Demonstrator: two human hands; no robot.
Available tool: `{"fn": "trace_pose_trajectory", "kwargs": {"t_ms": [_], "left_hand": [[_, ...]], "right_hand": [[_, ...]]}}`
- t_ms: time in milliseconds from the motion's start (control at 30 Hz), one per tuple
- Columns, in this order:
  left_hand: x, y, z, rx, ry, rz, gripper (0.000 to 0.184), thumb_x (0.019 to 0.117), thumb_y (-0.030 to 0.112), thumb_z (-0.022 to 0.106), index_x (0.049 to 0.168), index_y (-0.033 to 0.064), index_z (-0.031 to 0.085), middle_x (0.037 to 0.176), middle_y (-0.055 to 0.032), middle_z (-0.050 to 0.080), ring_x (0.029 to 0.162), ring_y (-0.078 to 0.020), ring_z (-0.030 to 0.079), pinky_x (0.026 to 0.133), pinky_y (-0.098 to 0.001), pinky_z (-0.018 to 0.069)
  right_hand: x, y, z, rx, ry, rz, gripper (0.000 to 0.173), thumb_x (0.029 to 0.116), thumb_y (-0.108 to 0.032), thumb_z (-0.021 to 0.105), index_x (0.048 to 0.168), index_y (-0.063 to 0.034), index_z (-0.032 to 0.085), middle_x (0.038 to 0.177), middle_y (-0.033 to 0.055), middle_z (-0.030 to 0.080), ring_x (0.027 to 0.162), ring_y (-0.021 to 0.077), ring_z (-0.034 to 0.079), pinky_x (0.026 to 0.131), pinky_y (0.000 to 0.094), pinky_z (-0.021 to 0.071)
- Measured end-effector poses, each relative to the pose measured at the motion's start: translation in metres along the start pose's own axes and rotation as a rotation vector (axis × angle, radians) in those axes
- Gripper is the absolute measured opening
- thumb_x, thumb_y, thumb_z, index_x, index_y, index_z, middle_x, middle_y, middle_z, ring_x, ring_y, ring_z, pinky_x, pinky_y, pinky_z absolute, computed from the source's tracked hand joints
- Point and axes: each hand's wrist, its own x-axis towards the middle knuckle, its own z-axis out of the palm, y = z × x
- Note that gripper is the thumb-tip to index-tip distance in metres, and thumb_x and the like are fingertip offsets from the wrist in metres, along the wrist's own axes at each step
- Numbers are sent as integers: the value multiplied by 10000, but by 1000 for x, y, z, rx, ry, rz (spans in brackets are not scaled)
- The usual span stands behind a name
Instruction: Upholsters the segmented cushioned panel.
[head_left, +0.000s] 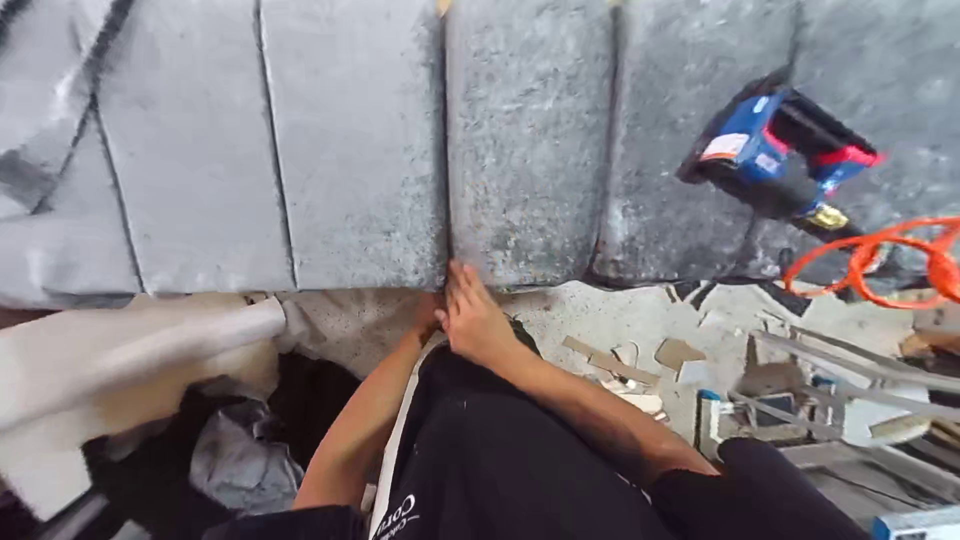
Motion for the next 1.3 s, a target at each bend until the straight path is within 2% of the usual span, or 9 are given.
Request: {"fn": "trace_pose_trajectory", "kwargs": {"t_ms": [67,100,133,233,433,600,833,1100,1300], "left_hand": [[-5,20,-8,30,-17,-52,379,1057,138,536,1344,-107,572,1375,-264,601,1310,-318,573,1141,-425,414],[3,15,-8,27,-32,-71,384,1054,131,522,1367,-89,559,1386,-242,600,1308,-296,572,1135,-429,417],[18,0,-1,6,1,-37,385,1044,126,523,1375,-65,562,1379,-214,612,1300,-267,582,1132,-421,430],[58,-55,39,-104,200,155,334,1016,156,535,1271,-34,635,1213,-198,693,1171,-262,661,1047,-462,515],[48,-87,49,-166,181,257,265,1029,104,500,1142,-37,695,1071,-182,725,1038,-259,699,972,-468,553],[31,-91,62,-307,198,302,295,1074,134,461,961,-30,679,817,-92,641,751,-152,617,749,-371,550],[28,-101,57,-331,171,325,259,1058,90,457,1058,-20,691,925,-123,698,825,-179,668,787,-398,569],[36,-108,59,-328,205,434,323,1085,165,431,899,19,651,760,-39,577,693,-121,554,669,-332,494],[37,-109,66,-337,187,409,336,1103,191,430,998,-9,678,849,-95,636,783,-159,614,751,-362,530]], "right_hand": [[-23,-2,4,199,28,51,450,1068,-291,419,1096,22,742,1209,161,737,1213,265,675,1088,435,497],[-34,1,13,369,19,164,408,1051,-304,473,886,-33,730,904,97,751,897,208,737,813,419,590],[-40,9,23,556,-48,355,421,1041,-341,507,855,-31,722,781,92,713,756,208,709,711,445,573],[-34,49,46,970,-137,800,482,973,-405,683,1288,-40,675,1135,114,731,1026,184,707,953,403,579],[-3,34,73,1849,228,886,332,933,21,674,1252,18,582,1114,137,710,1021,236,694,919,428,592],[-3,21,74,1906,216,1027,207,1022,-70,560,1220,-25,604,1040,113,711,856,198,695,719,356,601],[-17,-2,58,1591,270,836,185,983,-170,697,1122,-54,662,977,50,724,899,150,697,844,365,597],[-4,5,75,2052,672,1021,301,1017,-87,586,1293,1,503,1123,160,661,1002,259,685,905,434,595],[-2,0,89,1800,495,1152,151,1016,-179,610,1108,-59,598,892,81,662,734,177,654,643,353,582]]}}
